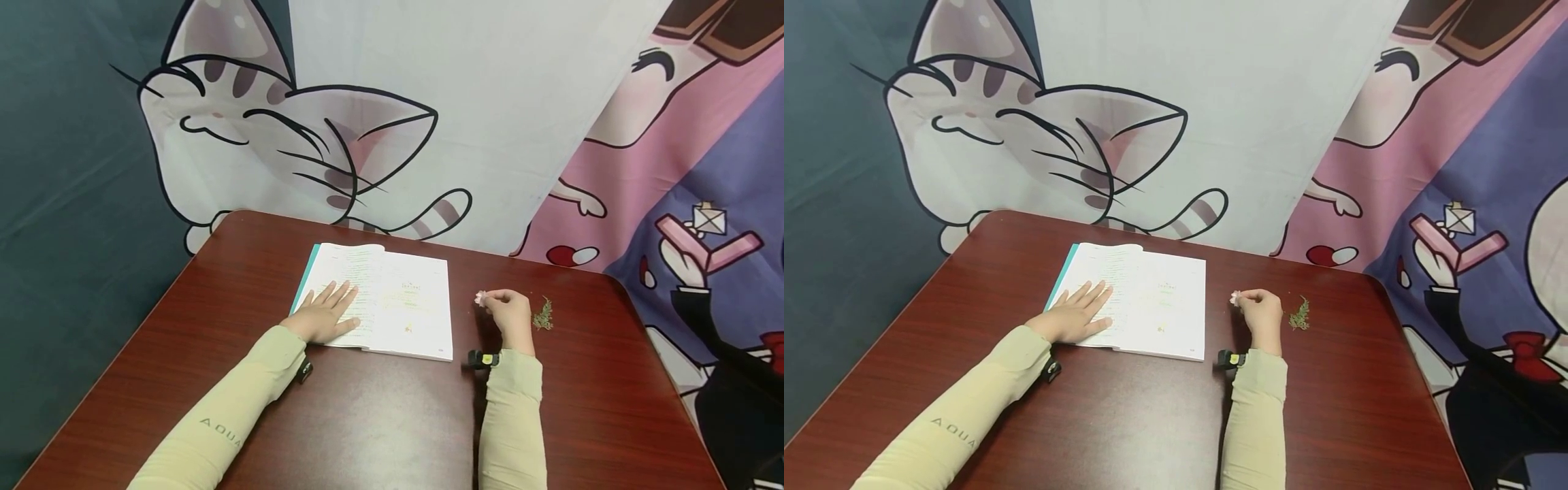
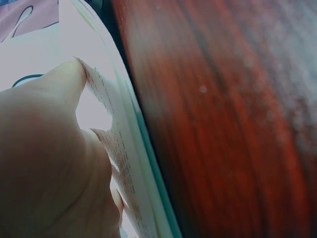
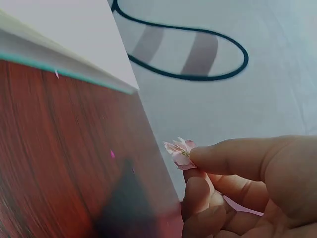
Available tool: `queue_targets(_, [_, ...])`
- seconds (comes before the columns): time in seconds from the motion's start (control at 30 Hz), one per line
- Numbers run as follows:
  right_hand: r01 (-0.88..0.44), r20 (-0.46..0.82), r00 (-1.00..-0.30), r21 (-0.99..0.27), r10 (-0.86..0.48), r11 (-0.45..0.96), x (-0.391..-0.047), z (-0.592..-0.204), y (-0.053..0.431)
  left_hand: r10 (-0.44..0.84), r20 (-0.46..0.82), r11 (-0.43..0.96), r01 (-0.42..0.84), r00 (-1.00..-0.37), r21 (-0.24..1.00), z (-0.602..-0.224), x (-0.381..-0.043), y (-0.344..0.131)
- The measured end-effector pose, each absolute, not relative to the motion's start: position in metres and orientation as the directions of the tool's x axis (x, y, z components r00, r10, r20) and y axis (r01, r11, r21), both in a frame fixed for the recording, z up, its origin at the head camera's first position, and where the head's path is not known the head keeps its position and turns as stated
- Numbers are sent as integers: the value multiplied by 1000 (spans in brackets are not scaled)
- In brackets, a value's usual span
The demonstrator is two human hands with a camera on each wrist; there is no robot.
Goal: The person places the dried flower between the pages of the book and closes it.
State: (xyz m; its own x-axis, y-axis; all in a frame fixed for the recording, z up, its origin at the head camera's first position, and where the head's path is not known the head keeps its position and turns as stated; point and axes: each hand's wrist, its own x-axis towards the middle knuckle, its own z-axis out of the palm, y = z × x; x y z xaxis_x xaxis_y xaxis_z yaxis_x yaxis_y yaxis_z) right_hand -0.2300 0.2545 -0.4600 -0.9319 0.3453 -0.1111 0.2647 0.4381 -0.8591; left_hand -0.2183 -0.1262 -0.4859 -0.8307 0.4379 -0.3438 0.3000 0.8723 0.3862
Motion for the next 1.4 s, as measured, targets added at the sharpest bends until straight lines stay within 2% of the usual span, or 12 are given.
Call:
queue_targets(0.4, [242, -110, -944, -871, 311, 428, -233, -463, 229, 441, -348, 872, 305, -827, 382, -475, -214, -124])
queue_targets(0.93, [117, 8, -959, -898, 283, 424, -235, -460, 200, 439, -336, 872, 305, -834, 382, -481, -216, -126])
queue_targets(1.2, [113, 5, -959, -909, 283, 402, -237, -460, 181, 444, -341, 871, 310, -829, 381, -467, -209, -123])
queue_targets(1.4, [71, 23, -970, -926, 243, 372, -236, -464, 169, 441, -342, 872, 307, -830, 380, -471, -211, -124])
